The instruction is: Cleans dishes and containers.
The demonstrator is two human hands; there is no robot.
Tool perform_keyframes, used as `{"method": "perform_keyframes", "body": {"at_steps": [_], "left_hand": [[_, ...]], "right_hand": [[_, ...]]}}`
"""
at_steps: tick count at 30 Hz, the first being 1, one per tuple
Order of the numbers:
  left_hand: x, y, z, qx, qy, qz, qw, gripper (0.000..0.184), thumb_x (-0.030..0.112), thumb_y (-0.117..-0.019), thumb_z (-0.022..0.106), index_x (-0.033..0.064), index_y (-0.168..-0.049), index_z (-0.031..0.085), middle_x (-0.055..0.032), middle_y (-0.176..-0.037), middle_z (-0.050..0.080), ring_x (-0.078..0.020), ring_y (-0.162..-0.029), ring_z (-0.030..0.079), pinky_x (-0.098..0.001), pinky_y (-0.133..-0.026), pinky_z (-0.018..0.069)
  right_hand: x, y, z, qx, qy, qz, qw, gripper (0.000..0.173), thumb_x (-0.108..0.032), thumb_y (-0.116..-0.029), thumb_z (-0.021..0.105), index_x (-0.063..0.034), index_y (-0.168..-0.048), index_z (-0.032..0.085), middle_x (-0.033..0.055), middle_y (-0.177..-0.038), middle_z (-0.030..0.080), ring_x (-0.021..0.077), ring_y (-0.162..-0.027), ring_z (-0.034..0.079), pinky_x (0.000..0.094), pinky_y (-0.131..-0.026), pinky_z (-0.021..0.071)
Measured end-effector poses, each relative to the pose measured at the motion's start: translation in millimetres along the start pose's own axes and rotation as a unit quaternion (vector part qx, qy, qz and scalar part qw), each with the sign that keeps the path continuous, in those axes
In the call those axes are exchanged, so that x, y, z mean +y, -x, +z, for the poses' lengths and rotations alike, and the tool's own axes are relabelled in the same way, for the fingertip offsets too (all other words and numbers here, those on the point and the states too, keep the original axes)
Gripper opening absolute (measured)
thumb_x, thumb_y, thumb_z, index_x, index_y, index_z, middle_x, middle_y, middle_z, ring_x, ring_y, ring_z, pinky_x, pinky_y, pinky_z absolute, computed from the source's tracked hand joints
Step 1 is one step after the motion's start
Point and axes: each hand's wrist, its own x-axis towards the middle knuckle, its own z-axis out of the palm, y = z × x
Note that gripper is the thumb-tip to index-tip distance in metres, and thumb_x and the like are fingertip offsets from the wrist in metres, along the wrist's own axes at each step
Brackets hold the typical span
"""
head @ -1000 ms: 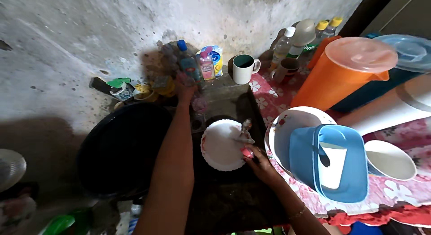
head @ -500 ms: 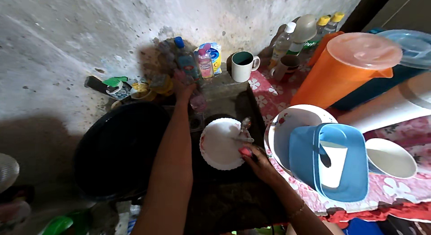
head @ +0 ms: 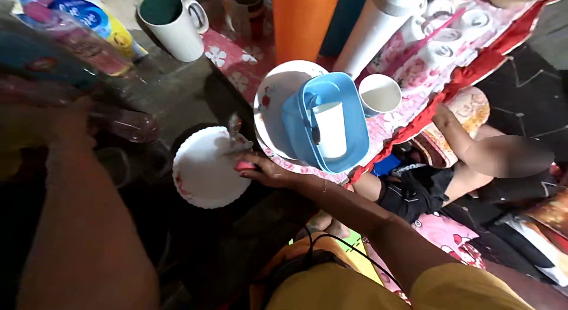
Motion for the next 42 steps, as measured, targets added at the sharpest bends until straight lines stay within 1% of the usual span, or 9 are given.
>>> {"method": "perform_keyframes", "body": {"at_steps": [5,9,14,24,29,31,34,39,42], "left_hand": [[-1.4,11.3,6.8,-0.013,0.068,-0.044,0.997,0.076,0.027,-0.0998,0.063,-0.0028,-0.158,0.024,-0.0246,-0.157,0.036,-0.0309,-0.138,0.044,-0.0442,-0.112,0.0383],[-1.6,18.9,9.3,-0.02,0.096,-0.056,0.994,0.069,0.025,-0.1004,0.061,-0.0009,-0.156,0.029,-0.022,-0.155,0.04,-0.027,-0.134,0.048,-0.0413,-0.11,0.0408],[0.1,19.0,6.8,0.002,0.107,-0.041,0.993,0.075,0.022,-0.0971,0.066,-0.0013,-0.157,0.027,-0.0217,-0.155,0.04,-0.0264,-0.136,0.047,-0.0402,-0.111,0.0403],[-1.2,20.9,4.0,-0.011,0.167,-0.033,0.985,0.074,0.022,-0.0992,0.066,0.0025,-0.158,0.026,-0.0189,-0.156,0.04,-0.0248,-0.137,0.047,-0.0402,-0.112,0.0411],[-35.9,-5.2,2.3,-0.002,0.112,0.124,0.986,0.092,0.025,-0.0905,0.074,-0.0088,-0.157,0.02,-0.0293,-0.152,0.042,-0.0301,-0.135,0.051,-0.0365,-0.108,0.0475],[-12.6,10.0,0.3,0.013,0.164,0.044,0.985,0.095,0.007,-0.0887,0.075,-0.0036,-0.16,0.013,-0.0243,-0.16,0.034,-0.0281,-0.144,0.041,-0.0366,-0.118,0.0357],[-0.1,18.4,0.8,0.027,0.194,0.018,0.981,0.089,-0.004,-0.0887,0.07,-0.0054,-0.159,0.015,-0.0236,-0.16,0.033,-0.0265,-0.145,0.039,-0.0335,-0.119,0.0334],[-28.6,-16.4,12.0,0.045,0.062,0.07,0.995,0.074,0.025,-0.0983,0.067,-0.0092,-0.153,0.032,-0.0296,-0.155,0.04,-0.036,-0.146,0.039,-0.0441,-0.12,0.0321],[-14.6,-15.8,2.9,0.038,0.065,0.008,0.997,0.085,0.017,-0.0947,0.073,-0.0083,-0.157,0.022,-0.0295,-0.162,0.028,-0.038,-0.152,0.028,-0.0447,-0.124,0.0242]], "right_hand": [[2.4,-4.8,7.6,0.051,-0.1,-0.034,0.993,0.037,0.004,-0.0984,0.053,0.0173,-0.133,0.052,0.0313,-0.125,0.061,0.0267,-0.111,0.062,0.0359,-0.098,0.0505],[-15.1,-3.7,7.2,0.035,-0.087,0.003,0.996,0.038,-0.002,-0.1031,0.054,0.0115,-0.139,0.052,0.0282,-0.119,0.065,0.0263,-0.102,0.066,0.0383,-0.092,0.0539],[-31.8,-11.0,12.1,0.055,-0.118,0.03,0.991,0.036,-0.008,-0.1057,0.052,0.0035,-0.139,0.056,0.0208,-0.105,0.068,0.0185,-0.08,0.064,0.0334,-0.072,0.0544],[-77.8,-28.5,10.6,0.044,-0.182,0.026,0.982,0.039,-0.012,-0.1098,0.044,-0.0012,-0.146,0.05,0.0177,-0.103,0.067,0.0134,-0.069,0.059,0.026,-0.057,0.0489],[-91.3,-32.5,7.4,0.049,-0.161,0.038,0.985,0.038,-0.015,-0.1099,0.046,-0.0061,-0.146,0.052,0.0204,-0.105,0.068,0.0186,-0.07,0.063,0.0297,-0.06,0.0521],[-94.2,-35.4,8.0,0.051,-0.158,0.035,0.986,0.038,-0.017,-0.1101,0.045,-0.0065,-0.146,0.052,0.0213,-0.101,0.068,0.0196,-0.068,0.063,0.0302,-0.058,0.0516],[-96.3,-38.6,7.9,0.051,-0.159,0.035,0.985,0.038,-0.019,-0.1104,0.045,-0.0077,-0.146,0.052,0.0207,-0.102,0.068,0.0197,-0.069,0.063,0.0306,-0.059,0.0519],[-77.8,-53.2,11.4,0.066,-0.141,0.003,0.988,0.037,-0.017,-0.1094,0.047,-0.0086,-0.145,0.054,0.0128,-0.106,0.069,0.0125,-0.072,0.064,0.0278,-0.062,0.0545],[-67.3,-60.7,16.6,0.09,-0.141,0.017,0.986,0.036,-0.014,-0.1084,0.047,-0.0042,-0.142,0.055,0.01,-0.106,0.068,0.0093,-0.075,0.064,0.0262,-0.067,0.0562]]}}
